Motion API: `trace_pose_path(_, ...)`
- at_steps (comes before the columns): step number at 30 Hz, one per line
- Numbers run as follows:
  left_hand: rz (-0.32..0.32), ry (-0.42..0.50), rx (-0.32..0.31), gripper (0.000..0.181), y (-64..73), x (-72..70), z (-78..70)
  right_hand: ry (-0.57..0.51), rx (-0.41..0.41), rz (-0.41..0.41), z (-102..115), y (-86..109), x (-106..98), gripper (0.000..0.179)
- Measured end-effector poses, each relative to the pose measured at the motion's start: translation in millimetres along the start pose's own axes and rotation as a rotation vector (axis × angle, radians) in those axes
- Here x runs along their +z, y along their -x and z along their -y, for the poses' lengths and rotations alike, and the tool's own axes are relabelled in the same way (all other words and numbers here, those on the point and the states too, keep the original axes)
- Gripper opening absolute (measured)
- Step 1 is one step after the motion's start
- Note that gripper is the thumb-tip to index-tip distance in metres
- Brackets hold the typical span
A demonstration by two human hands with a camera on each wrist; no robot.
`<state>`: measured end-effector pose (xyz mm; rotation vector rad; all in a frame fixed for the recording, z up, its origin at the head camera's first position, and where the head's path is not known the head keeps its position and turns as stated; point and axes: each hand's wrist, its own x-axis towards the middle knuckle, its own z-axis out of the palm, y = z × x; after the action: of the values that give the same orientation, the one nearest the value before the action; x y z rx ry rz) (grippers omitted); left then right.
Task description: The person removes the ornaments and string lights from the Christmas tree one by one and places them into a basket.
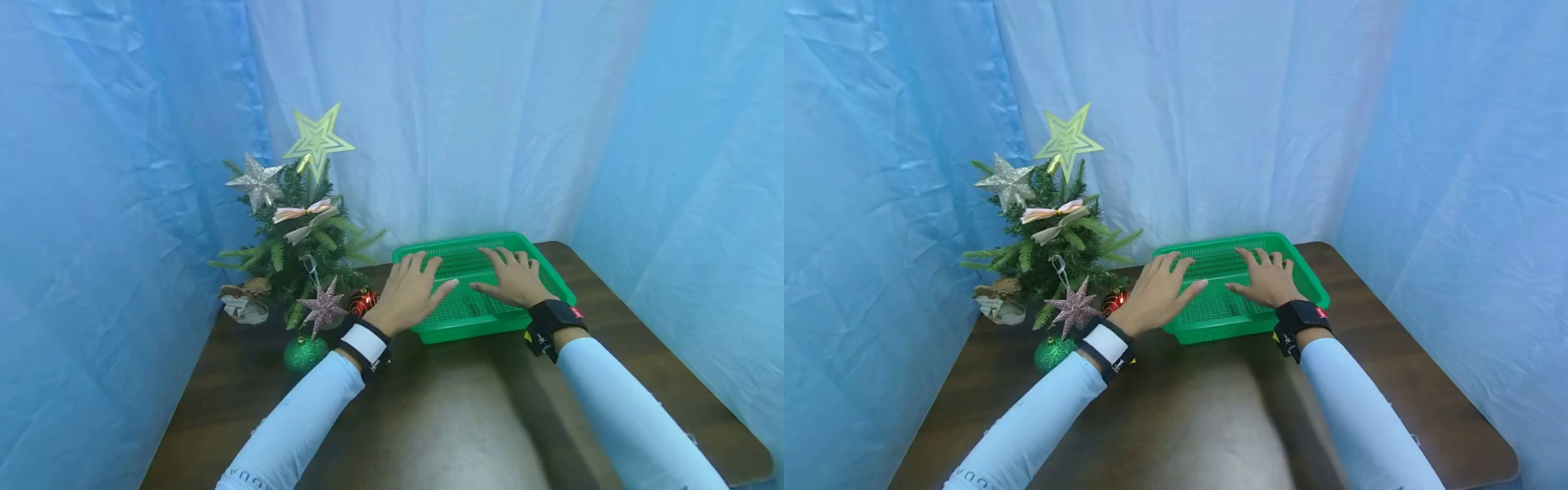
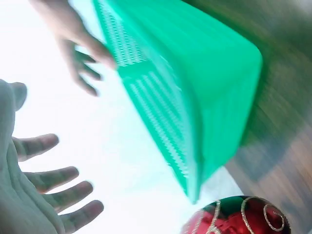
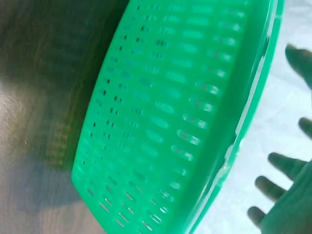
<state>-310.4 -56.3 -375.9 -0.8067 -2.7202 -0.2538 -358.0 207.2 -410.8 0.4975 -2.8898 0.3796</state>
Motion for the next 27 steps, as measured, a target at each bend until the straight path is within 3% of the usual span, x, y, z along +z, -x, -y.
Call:
trace_pose_path(5, -0.143, 0.047, 0.058, 0.043, 35.6, -25.2, -3.8, -0.007, 0.011, -0.133, -11, 16.6, -5, 0.071)
trace_pose_path(10, -0.323, 0.144, 0.047, 0.02, 79.1, -52.1, 9.4, -0.003, 0.12, -0.318, -40, 40.7, -9, 0.05)
trace_pose_path(13, -0.416, 0.17, -0.016, 0.013, 103.8, -64.1, 23.4, -0.05, 0.168, -0.33, -57, 54.4, -7, 0.043)
trace_pose_path(19, -0.543, 0.183, -0.105, 0.008, 145.4, -78.3, 50.4, -0.097, 0.142, -0.339, -79, 74.2, 1, 0.032)
trace_pose_path(24, -0.631, 0.153, -0.146, 0.006, 160.9, -81.7, 72.4, -0.147, 0.144, -0.358, -86, 80.5, 4, 0.029)
trace_pose_path(27, -0.644, 0.13, -0.192, 0.008, 162.9, -81.2, 85.8, -0.167, 0.17, -0.349, -88, 80.8, 5, 0.032)
